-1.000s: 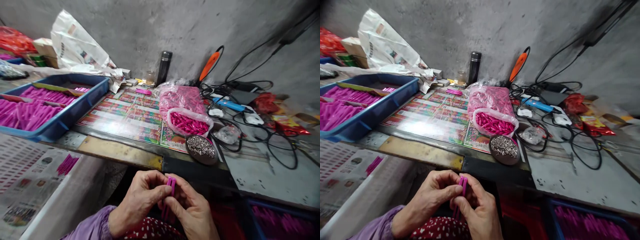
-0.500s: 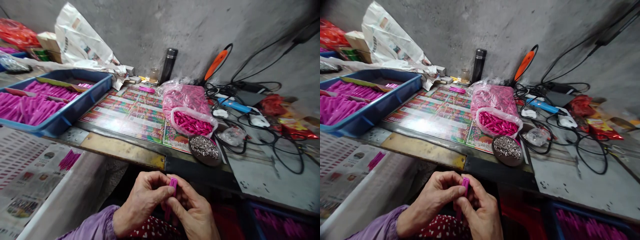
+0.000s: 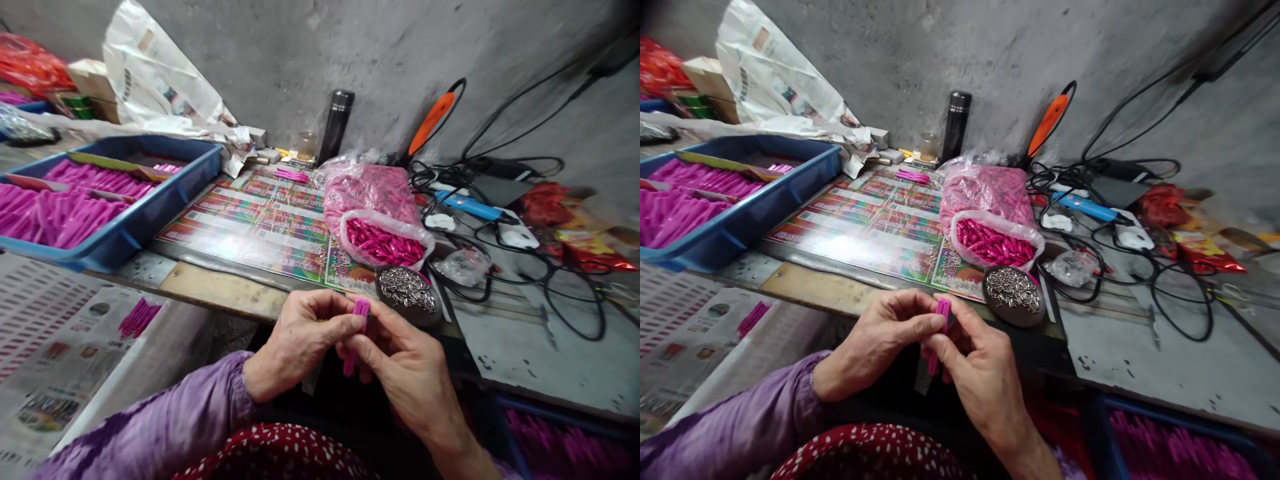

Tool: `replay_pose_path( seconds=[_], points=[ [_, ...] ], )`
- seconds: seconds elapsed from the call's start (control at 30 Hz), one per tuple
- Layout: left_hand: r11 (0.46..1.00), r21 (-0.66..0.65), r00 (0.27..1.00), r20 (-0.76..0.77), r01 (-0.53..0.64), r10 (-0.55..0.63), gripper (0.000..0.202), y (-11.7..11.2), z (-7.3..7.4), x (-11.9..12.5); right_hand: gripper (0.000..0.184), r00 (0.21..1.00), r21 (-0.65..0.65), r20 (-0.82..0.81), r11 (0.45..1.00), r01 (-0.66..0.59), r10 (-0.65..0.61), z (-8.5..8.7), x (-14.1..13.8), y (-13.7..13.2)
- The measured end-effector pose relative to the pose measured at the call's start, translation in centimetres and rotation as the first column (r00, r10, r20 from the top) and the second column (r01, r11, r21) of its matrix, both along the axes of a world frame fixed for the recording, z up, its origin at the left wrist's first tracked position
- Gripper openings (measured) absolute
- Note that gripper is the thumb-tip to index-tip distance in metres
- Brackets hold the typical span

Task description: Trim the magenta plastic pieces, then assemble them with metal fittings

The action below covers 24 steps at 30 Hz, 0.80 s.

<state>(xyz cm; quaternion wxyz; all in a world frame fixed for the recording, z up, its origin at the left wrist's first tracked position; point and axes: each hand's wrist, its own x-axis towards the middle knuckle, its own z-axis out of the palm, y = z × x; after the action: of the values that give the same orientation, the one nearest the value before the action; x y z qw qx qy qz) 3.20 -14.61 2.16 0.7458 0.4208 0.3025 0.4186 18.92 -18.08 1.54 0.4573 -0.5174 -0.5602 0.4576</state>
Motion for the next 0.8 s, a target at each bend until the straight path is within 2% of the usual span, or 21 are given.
replay_pose_path(
  seconds=[0.1,0.2,0.37,0.5,0.6,0.8],
  points=[
    [0.997,0.070,1.000,-0.014,-0.011,0.012,0.034,1.6,1.3,0.2,0.042,1.000,0.059,-0.025,0.998,-0.014,0.016,1.2,0.2,2.0],
    [0.988,0.136,0.997,-0.012,-0.073,0.075,0.034,3.0,2.4,0.4,0.042,0.998,0.111,-0.058,0.993,-0.026,0.033,2.2,0.1,3.7],
    [0.974,0.197,0.993,-0.008,-0.110,0.114,0.035,4.8,3.4,0.7,0.044,0.998,0.199,-0.049,0.980,-0.020,0.031,3.1,0.1,5.7],
    [0.966,0.227,0.991,-0.016,-0.122,0.129,0.036,5.7,3.7,0.9,0.042,0.999,0.206,-0.038,0.978,-0.023,0.031,3.3,0.3,6.6],
    [0.962,0.236,0.989,-0.019,-0.136,0.145,0.037,6.0,3.8,1.0,0.048,0.998,0.200,-0.043,0.979,-0.026,0.035,3.3,0.5,7.0],
    [0.963,0.235,0.991,-0.012,-0.130,0.136,0.034,6.3,2.9,1.3,0.047,0.997,0.192,-0.072,0.981,-0.027,0.042,2.3,0.4,7.0]
  ],
)
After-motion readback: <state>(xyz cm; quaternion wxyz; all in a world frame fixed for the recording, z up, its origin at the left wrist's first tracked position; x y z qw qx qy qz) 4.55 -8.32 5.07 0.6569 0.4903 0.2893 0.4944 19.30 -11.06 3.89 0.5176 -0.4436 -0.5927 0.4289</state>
